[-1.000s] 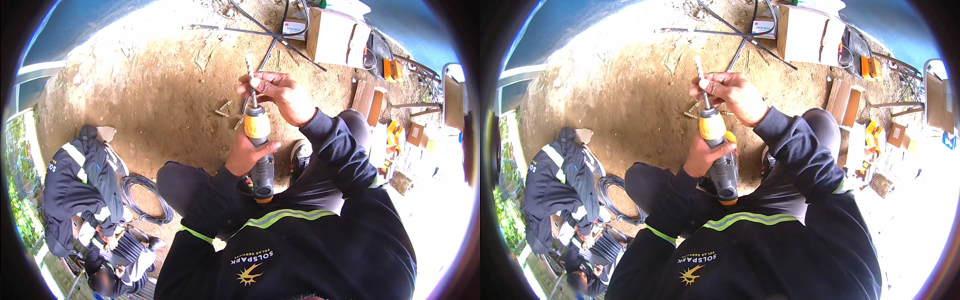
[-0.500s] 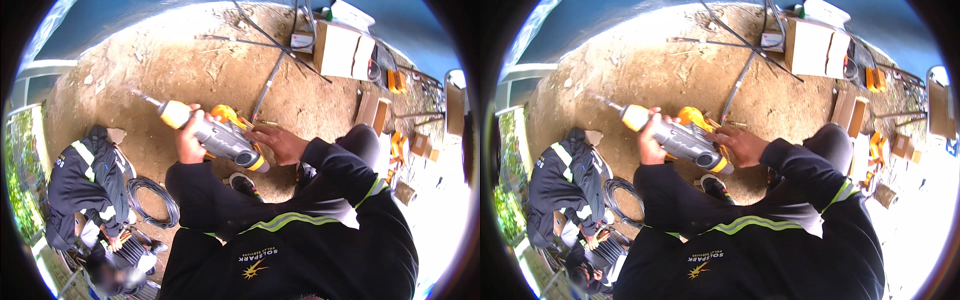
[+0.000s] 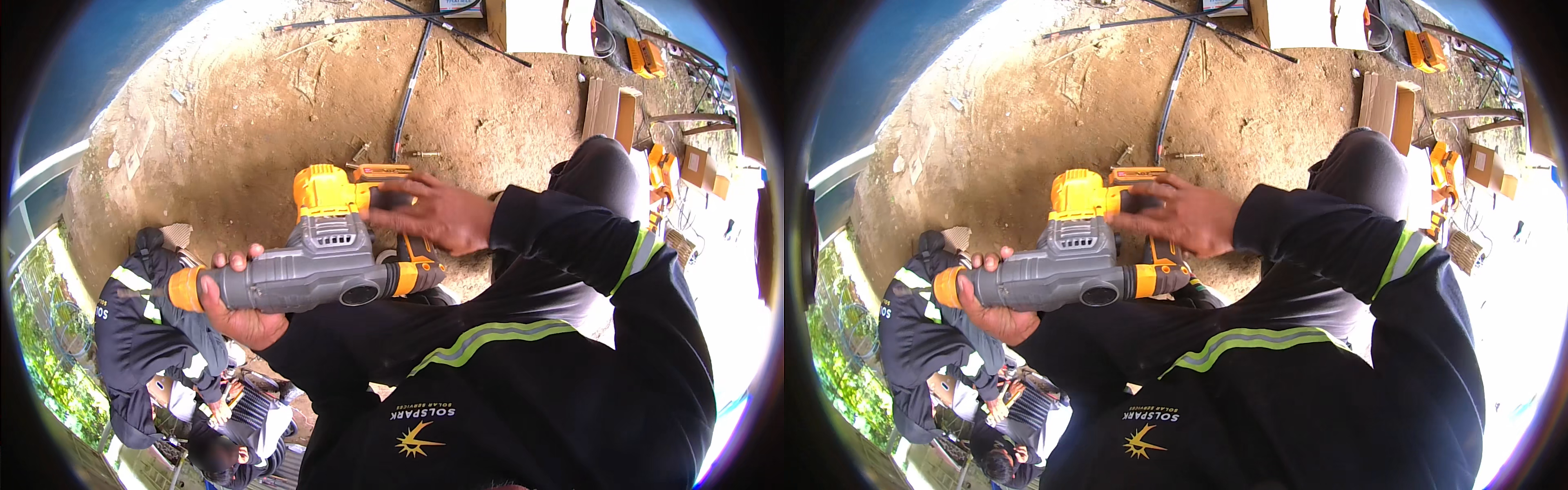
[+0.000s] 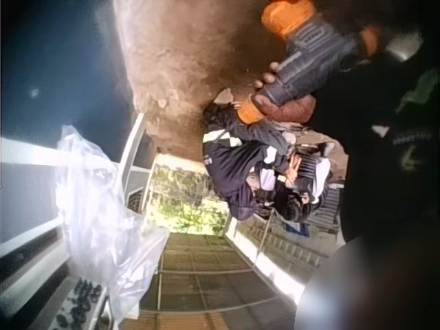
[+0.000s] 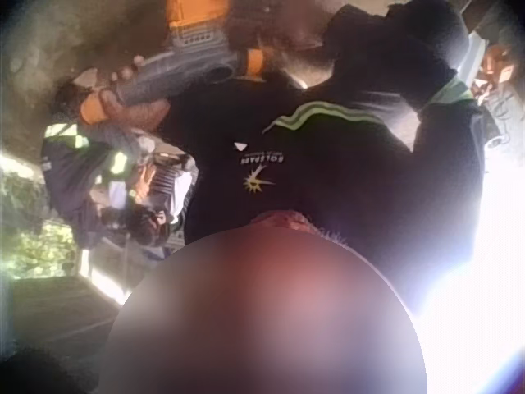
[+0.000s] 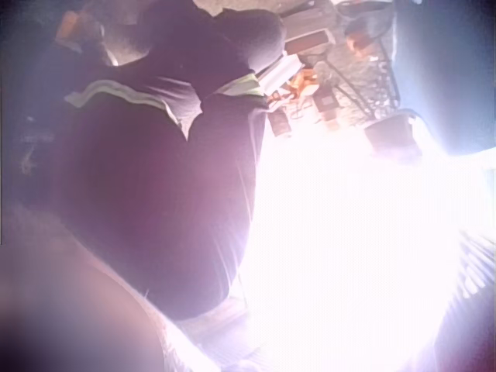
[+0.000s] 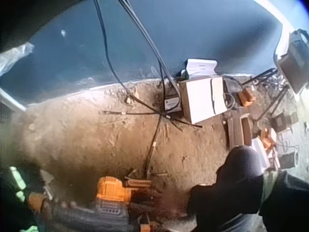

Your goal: The person attaches a drill bit to a cordless drill, then drills two holes into a blue wall. They insert a wall anchor into one hole and tighten it with the drill. The person then removes the drill bit and examines a small metal piece.

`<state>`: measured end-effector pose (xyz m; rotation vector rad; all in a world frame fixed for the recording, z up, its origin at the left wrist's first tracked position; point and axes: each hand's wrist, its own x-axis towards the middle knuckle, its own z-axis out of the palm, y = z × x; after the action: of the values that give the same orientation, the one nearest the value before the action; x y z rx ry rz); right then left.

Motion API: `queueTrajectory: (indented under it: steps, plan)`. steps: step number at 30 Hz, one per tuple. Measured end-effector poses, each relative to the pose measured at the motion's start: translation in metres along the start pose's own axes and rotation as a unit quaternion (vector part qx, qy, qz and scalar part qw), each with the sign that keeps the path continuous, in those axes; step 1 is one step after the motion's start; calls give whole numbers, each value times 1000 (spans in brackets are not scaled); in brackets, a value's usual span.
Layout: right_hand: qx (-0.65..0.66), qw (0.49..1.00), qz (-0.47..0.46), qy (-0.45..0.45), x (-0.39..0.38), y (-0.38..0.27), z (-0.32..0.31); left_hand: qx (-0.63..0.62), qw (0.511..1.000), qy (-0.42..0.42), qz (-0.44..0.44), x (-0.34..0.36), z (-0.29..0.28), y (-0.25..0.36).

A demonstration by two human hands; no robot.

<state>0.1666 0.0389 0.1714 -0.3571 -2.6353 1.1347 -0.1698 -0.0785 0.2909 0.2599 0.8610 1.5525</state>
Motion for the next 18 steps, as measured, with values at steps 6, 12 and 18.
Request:
queueTrajectory:
  steps: [6, 12, 18]
  plan:
    - [28, 997, -50, 52, -2, -21, 30, -2, 991, 132, -31, -10, -16, -6]
    - [199, 977, -14, -72, -34, -50, 36, 6, 969, 238, -63, -11, -31, -27]
    - [277, 954, 39, -106, -42, -49, 59, -25, 974, 226, 2, 17, -12, -44]
